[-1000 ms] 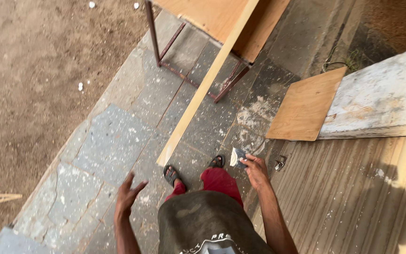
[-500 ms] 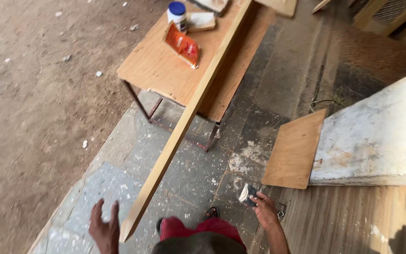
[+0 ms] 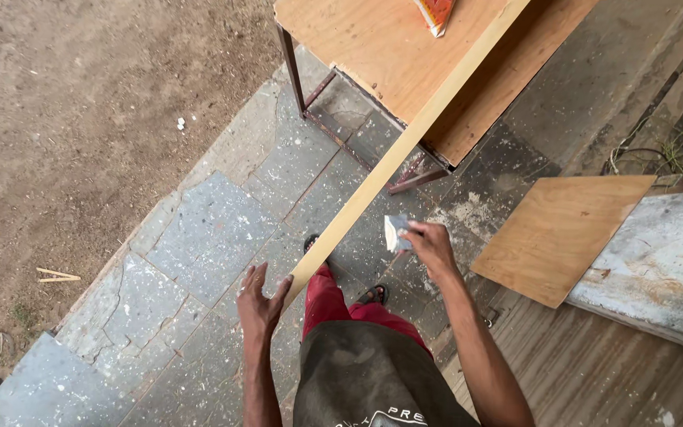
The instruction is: The person applies a white substance to wooden planks and then sands the surface using a small sanding block, working across different sections of a long piece of wood.
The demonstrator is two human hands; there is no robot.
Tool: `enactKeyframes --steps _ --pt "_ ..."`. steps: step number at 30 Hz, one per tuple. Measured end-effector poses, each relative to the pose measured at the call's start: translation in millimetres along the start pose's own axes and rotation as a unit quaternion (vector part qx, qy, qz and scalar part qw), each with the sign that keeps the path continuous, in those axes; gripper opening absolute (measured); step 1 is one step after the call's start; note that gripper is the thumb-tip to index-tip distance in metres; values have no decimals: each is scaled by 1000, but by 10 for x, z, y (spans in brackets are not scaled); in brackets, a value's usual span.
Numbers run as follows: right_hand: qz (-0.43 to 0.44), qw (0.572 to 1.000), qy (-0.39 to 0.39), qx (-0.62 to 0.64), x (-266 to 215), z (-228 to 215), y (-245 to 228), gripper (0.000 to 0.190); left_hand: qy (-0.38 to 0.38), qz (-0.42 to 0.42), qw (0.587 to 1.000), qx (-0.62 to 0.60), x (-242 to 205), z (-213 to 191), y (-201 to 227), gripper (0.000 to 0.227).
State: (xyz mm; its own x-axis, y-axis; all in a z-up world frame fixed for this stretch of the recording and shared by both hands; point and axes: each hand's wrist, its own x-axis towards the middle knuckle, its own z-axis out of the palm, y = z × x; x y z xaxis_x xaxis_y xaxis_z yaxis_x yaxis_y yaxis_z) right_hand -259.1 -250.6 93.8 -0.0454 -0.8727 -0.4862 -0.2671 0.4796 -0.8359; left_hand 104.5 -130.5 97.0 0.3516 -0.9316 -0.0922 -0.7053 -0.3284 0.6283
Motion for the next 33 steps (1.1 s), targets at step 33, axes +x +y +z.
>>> enactKeyframes --steps 33 --pt "-239 841 49 -482 -194 1335 -522 44 -288 148 945 43 351 336 319 70"
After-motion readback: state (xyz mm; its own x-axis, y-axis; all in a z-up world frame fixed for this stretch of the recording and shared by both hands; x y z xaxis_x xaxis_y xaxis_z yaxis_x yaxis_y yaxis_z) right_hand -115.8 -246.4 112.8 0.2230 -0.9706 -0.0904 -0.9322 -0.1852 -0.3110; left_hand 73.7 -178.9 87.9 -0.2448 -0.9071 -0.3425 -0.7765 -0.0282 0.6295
